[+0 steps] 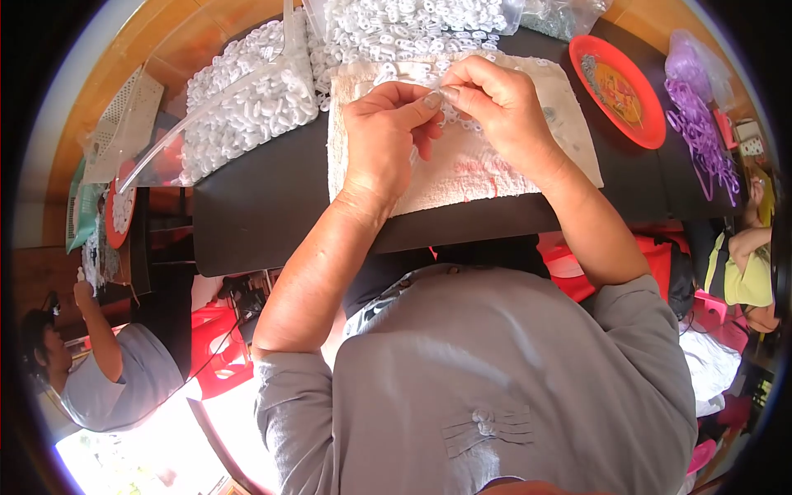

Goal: Inspecting and sorting small white plastic components on a table.

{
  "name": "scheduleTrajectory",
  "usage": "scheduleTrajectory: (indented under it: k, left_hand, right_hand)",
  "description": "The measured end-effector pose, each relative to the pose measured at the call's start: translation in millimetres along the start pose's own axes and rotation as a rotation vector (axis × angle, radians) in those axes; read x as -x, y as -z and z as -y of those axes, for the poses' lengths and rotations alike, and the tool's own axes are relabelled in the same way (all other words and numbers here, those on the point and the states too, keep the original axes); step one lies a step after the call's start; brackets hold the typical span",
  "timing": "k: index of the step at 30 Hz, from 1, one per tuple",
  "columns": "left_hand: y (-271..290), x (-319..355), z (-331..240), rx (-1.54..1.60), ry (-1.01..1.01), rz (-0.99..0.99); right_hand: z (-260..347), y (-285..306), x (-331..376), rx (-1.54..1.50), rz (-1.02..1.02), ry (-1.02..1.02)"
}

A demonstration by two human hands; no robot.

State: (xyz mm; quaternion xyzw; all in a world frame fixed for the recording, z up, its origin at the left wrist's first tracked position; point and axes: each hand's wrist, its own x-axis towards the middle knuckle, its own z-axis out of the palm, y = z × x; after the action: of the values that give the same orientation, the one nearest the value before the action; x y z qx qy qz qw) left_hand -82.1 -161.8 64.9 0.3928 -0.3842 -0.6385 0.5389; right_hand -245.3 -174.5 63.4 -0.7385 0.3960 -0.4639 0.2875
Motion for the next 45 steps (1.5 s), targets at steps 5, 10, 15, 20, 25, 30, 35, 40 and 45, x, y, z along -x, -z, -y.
scheduleTrajectory:
  k: [5,10,15,20,25,30,35,40,45]
  left_hand:
    - [1.9,1.8,-1.6,0.024,-0.043,-0.001]
    - [12.8,6.4,-27.5,0.094,-0.205,-0.024]
    - [72.5,36.0,-64.1,0.052,-0.392,-0.213]
    - [93.3,50.5,-29.5,0.13,-0.287,-0.342]
    - [86.9,57.6,-6.0,0.16,-0.258,-0.367]
    - [88.8,61.7,-5.6,0.153,-0.256,-0.363]
    - [90.3,62.3,-4.5,0.15,-0.278,-0.354]
    - [89.1,61.9,-4.8,0.139,-0.275,-0.336]
    - [91.4,62.7,-3.1,0.133,-0.283,-0.324]
  right_hand:
    - [1.4,-11.8,1.6,-0.241,-0.042,-0.128]
    - [23.1,-9.3,-6.2,-0.321,-0.035,-0.174]
    - [26.9,-8.0,-7.2,-0.071,0.154,-0.084]
    - [25.7,-43.6,-15.9,0.239,0.317,0.1]
    - [27.7,-72.8,-24.1,0.602,0.311,0.187]
    - [30.4,-87.2,-21.8,0.67,0.417,0.199]
    - [25.9,-75.3,-20.8,0.53,0.445,0.185]
    - [21.4,-55.2,-3.7,0.375,0.364,0.305]
    - [18.8,-34.8,4.3,0.498,0.402,0.292]
